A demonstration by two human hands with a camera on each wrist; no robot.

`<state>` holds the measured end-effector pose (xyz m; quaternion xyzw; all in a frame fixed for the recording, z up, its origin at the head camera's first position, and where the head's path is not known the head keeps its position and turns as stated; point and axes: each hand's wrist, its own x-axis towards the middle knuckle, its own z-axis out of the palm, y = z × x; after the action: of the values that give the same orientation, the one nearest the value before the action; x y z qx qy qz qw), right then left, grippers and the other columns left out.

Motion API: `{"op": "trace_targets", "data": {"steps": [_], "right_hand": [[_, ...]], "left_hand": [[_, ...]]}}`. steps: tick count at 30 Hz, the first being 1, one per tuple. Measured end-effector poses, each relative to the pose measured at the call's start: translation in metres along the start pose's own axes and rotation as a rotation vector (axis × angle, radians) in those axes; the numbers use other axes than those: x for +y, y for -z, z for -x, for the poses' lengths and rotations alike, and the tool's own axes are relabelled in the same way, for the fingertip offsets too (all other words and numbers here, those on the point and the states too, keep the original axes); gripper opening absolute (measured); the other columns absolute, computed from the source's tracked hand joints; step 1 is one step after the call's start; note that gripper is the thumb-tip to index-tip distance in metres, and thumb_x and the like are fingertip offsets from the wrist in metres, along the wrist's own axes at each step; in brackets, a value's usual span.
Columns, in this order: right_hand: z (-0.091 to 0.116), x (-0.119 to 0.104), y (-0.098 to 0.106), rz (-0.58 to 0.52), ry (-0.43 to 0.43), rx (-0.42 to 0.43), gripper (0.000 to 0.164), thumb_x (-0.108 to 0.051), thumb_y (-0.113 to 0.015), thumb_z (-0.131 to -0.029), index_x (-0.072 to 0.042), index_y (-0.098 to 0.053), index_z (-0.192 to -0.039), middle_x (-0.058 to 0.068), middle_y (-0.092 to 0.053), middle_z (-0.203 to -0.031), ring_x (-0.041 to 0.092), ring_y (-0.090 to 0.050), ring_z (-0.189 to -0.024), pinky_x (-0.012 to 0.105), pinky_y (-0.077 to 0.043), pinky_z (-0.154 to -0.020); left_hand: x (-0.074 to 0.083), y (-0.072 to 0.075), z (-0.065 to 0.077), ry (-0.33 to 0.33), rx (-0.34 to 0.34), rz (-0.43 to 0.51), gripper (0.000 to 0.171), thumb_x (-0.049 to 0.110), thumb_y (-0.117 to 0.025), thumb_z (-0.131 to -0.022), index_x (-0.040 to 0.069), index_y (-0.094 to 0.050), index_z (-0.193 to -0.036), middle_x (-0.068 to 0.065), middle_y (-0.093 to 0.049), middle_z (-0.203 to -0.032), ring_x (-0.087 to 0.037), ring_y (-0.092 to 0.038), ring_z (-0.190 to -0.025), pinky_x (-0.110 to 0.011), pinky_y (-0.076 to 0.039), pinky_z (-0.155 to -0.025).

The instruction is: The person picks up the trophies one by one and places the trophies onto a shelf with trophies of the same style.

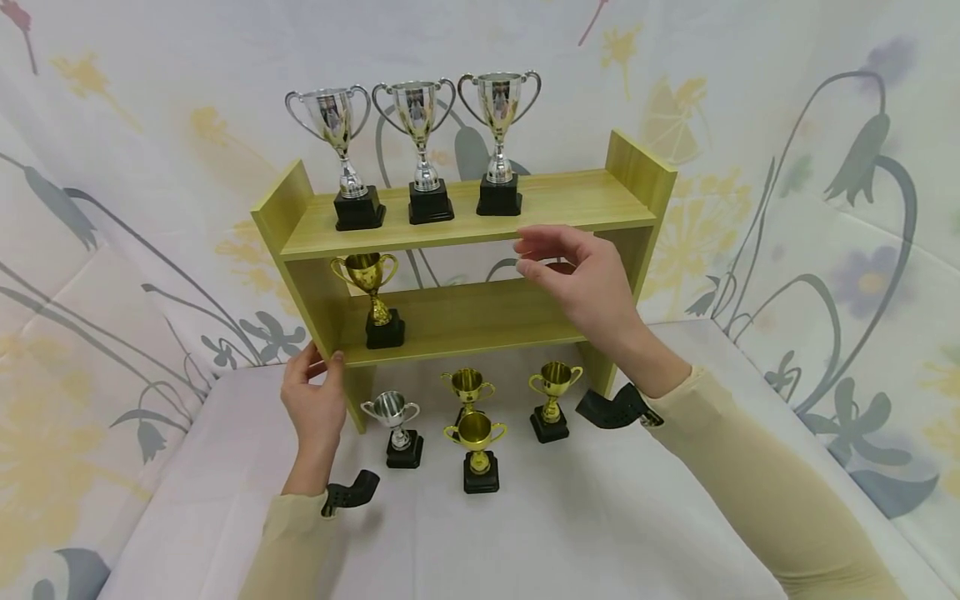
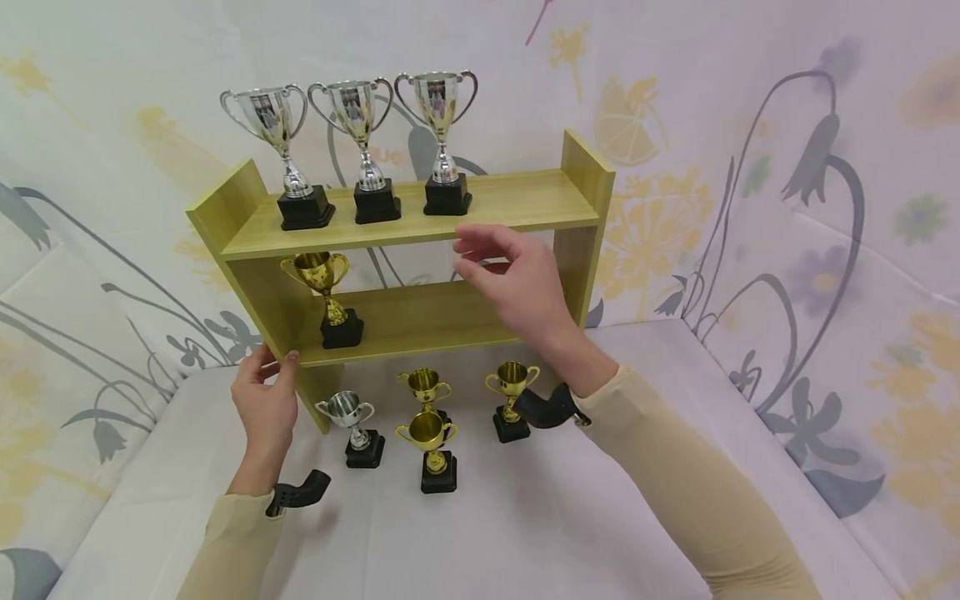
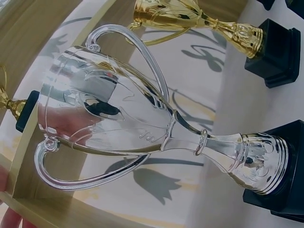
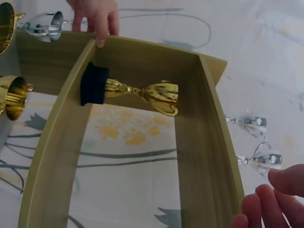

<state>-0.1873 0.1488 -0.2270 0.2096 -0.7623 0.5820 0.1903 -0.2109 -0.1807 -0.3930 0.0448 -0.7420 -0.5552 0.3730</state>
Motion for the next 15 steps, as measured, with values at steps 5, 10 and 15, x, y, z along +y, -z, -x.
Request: {"op": "trace_targets", "data": {"steps": [5, 10, 15], "right_hand": [[0.006, 0.004, 0.001, 0.013, -0.011, 0.001, 0.032, -0.008, -0.071, -0.092, -0.003, -0.068, -0.122, 0.008, -0.070, -0.110, 0.016, -0.063, -0.101, 0.027, -0.052, -0.085], [0.011, 0.008, 0.001, 0.003, -0.010, -0.006, 0.032, -0.007, -0.072, -0.091, -0.002, -0.068, -0.122, 0.011, -0.070, -0.111, 0.017, -0.063, -0.101, 0.027, -0.052, -0.085], [0.017, 0.012, 0.000, 0.002, -0.018, -0.018, 0.031, -0.007, -0.072, -0.091, -0.002, -0.068, -0.121, 0.009, -0.070, -0.110, 0.016, -0.064, -0.100, 0.029, -0.052, -0.086]], "left_hand": [[-0.001, 0.000, 0.001, 0.013, -0.005, -0.015, 0.036, 0.007, -0.065, -0.094, 0.005, -0.067, -0.129, -0.015, -0.062, -0.109, -0.009, -0.054, -0.089, -0.015, -0.047, -0.069], [0.000, 0.000, 0.000, 0.033, -0.010, -0.033, 0.036, 0.009, -0.064, -0.094, 0.005, -0.066, -0.130, -0.013, -0.062, -0.110, -0.011, -0.054, -0.091, -0.015, -0.047, -0.070], [0.002, 0.001, -0.001, 0.041, -0.011, -0.019, 0.035, 0.008, -0.065, -0.093, 0.003, -0.066, -0.128, -0.015, -0.063, -0.110, -0.012, -0.054, -0.090, -0.021, -0.045, -0.074]]}}
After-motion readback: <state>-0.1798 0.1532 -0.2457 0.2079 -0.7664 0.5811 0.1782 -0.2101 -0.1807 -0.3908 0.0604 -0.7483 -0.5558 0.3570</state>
